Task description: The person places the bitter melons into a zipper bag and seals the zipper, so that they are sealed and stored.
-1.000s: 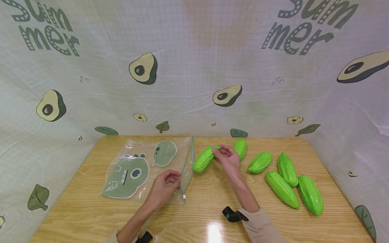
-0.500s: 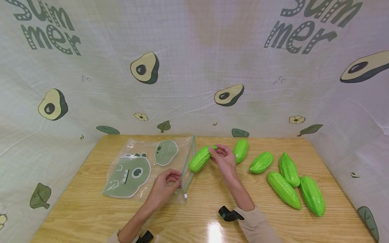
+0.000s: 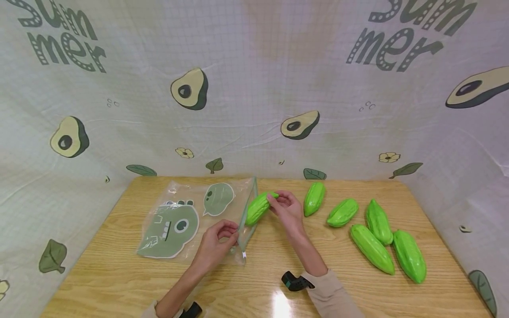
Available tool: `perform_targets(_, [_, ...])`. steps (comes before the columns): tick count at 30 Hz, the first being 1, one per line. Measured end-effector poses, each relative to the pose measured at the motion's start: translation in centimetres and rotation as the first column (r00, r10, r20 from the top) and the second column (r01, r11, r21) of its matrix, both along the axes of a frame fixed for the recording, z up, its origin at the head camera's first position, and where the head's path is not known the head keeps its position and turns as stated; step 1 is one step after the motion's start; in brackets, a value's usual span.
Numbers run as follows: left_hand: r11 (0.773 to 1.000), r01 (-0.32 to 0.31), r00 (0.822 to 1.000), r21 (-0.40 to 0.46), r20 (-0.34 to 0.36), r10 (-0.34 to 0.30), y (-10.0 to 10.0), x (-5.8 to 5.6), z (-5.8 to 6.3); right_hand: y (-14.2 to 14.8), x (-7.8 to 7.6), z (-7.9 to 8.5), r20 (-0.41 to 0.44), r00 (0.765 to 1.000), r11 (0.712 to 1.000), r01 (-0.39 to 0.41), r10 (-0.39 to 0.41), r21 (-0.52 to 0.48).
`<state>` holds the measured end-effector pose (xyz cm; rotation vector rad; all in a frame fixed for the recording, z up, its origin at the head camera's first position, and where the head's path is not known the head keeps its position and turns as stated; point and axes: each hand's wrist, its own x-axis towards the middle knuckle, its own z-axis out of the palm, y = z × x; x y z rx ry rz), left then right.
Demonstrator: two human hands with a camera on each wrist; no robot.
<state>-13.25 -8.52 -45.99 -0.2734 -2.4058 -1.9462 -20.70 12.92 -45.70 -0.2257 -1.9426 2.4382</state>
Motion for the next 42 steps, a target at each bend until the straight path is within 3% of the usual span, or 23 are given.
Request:
perform_targets(9, [0.997, -0.016, 0.999, 0.07, 0.038, 0.014, 0.1, -0.1, 0.1, -0.4, 0.2, -0.5, 0.02, 0.999, 0.999, -0.039, 0.038, 0.028])
perform_targets(15, [0.997, -0.017, 1.0, 0.08, 0.016, 0.015, 0.1, -0.1, 0.1, -0.4, 0.5, -0.7, 0.039, 0.997, 0.994, -0.071, 0.068, 0.083])
perform_targets(25, [0.997, -0.022, 1.0, 0.071, 0.003, 0.022, 0.2, 0.1, 0.0, 0.1, 0.8, -1.2, 0.038, 0.991, 0.986, -0.132, 0.129, 0.101])
perform_targets(35, [0.998, -0.037, 0.999, 0.059, 0.007, 0.036, 0.3, 0.0, -0.1, 0.7, 0.9, -1.7, 0.025, 0.983, 0.961, -0.182, 0.181, 0.21])
perform_targets(42, [0.997, -0.031, 0.999, 0.068, -0.007, 0.032, 0.3, 0.0, 0.0, 0.8, 1.0, -1.7, 0.005, 0.976, 0.953, -0.216, 0.22, 0.214])
